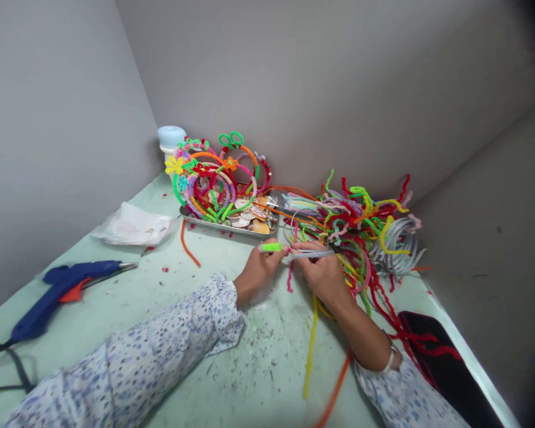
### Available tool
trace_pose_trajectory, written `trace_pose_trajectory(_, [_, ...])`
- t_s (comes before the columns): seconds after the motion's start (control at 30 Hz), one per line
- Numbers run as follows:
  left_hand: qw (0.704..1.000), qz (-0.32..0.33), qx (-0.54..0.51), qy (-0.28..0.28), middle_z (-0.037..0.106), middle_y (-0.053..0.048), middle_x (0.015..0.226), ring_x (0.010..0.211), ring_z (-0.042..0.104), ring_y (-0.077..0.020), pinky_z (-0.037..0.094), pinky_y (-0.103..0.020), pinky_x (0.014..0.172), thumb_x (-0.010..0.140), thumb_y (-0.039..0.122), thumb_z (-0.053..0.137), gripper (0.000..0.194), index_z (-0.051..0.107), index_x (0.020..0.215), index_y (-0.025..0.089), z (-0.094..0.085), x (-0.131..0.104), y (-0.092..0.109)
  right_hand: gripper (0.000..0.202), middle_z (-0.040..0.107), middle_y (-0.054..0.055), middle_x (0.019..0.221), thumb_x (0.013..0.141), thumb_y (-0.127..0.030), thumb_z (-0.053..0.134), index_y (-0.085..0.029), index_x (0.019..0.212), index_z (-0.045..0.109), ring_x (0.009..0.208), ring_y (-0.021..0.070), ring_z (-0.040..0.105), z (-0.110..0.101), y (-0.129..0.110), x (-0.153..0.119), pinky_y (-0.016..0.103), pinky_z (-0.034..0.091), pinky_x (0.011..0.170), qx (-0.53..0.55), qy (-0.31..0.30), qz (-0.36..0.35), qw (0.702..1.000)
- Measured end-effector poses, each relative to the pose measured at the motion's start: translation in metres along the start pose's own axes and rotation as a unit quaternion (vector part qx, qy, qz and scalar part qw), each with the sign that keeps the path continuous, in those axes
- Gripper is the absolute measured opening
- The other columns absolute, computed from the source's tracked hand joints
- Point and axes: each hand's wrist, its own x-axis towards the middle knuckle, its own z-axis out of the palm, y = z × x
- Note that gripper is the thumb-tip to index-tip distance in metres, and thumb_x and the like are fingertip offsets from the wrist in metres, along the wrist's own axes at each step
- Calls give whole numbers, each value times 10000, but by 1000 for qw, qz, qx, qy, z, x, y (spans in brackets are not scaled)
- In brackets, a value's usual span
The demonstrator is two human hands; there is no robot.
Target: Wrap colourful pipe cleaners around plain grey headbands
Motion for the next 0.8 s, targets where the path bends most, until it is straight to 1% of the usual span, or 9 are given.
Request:
trace_pose_trajectory(0.17, [1000,15,-9,-1,481,23,630,603,409,-121,318,-257,563,842,359,531,226,516,700,183,1,0,-3,226,729,73,934,825,-360,586,-198,885,731,898,230,656,0,-5,0,340,480,832,25,-7,23,999])
trace_pose_trajectory(0.3, [999,36,18,2,505,17,663,639,433,-126,338,-264,600,871,319,491,197,514,732,181,1,-2,-2,232,733,60,891,805,-383,597,-194,849,725,845,221,655,-1,-12,0,316,482,769,53,-7,89,995])
trace_pose_trajectory(0.47, [997,52,50,1,507,22,656,637,438,-125,339,-266,605,869,342,511,213,508,733,178,1,-2,0,261,723,50,839,790,-384,572,-175,826,724,799,214,635,-4,-17,1,308,462,726,70,-35,123,989])
trace_pose_trajectory(0.6, [996,52,73,4,520,21,667,644,447,-125,335,-269,606,864,347,520,213,514,735,178,2,-2,-2,275,698,33,739,766,-402,573,-173,801,720,687,190,595,-6,-18,2,291,435,631,99,-49,158,981])
trace_pose_trajectory(0.73, [997,56,46,-9,510,24,655,623,437,-117,332,-263,587,872,349,501,225,515,725,180,0,-1,-3,308,682,27,726,747,-450,604,-166,813,704,648,171,568,-10,-19,0,278,411,599,157,-67,172,970])
trace_pose_trajectory(0.8, [999,39,19,-18,486,30,627,590,412,-109,322,-255,557,865,360,508,237,504,710,181,0,0,-2,301,685,28,744,754,-446,605,-168,813,704,673,173,572,-11,-21,0,274,408,611,149,-70,167,972])
